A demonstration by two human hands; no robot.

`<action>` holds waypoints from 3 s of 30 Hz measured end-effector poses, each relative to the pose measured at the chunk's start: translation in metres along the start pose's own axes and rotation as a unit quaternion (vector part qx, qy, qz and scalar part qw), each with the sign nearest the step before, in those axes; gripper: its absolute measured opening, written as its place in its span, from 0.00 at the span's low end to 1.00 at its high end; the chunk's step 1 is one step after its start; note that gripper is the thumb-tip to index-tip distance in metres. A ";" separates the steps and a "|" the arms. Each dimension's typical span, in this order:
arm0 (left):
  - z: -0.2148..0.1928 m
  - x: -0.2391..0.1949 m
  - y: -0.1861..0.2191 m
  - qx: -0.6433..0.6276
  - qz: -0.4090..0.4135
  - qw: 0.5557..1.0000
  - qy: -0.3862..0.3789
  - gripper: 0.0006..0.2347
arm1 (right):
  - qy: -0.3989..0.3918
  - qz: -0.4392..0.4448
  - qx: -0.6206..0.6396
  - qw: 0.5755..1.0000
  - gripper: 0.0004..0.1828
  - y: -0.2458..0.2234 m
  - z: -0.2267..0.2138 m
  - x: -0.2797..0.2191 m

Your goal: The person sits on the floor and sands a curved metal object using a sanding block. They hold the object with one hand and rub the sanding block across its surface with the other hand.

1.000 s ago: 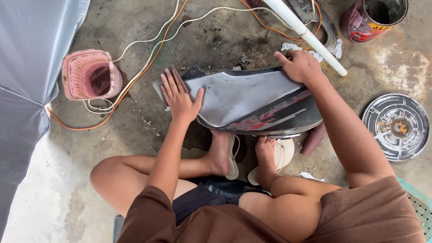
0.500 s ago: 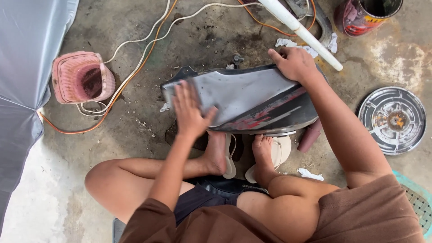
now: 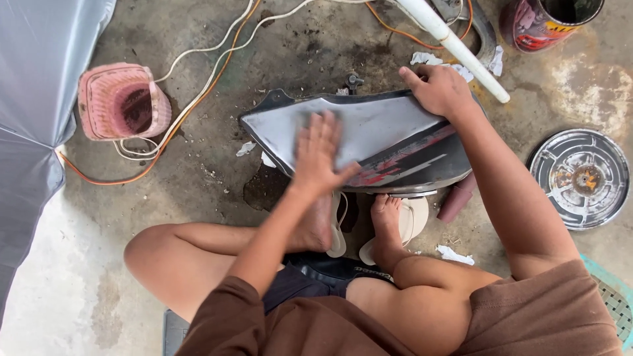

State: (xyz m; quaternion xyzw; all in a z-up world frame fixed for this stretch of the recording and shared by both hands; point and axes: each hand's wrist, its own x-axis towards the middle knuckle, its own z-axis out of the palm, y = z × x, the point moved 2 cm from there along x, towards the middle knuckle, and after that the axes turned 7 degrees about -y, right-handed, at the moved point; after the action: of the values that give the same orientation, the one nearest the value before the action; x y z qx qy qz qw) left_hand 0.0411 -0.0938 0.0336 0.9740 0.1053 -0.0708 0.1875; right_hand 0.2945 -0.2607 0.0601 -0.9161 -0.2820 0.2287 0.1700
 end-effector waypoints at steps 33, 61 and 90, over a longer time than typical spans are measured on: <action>0.015 0.031 -0.021 0.039 0.095 0.979 0.179 0.41 | -0.075 0.053 0.012 0.996 0.40 0.005 -0.001 0.011; 0.006 0.022 -0.006 -0.037 0.087 0.989 0.113 0.45 | -0.064 0.053 0.020 0.996 0.39 0.001 -0.002 0.003; -0.002 0.044 -0.023 0.046 0.006 0.990 0.132 0.44 | -0.023 0.023 0.033 0.999 0.35 0.005 0.001 0.002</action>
State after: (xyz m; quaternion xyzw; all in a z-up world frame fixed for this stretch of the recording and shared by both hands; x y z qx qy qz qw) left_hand 0.0786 -0.0644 0.0193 0.9831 0.1199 0.0544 0.1272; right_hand 0.2975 -0.2632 0.0571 -0.9107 -0.2574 0.2628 0.1879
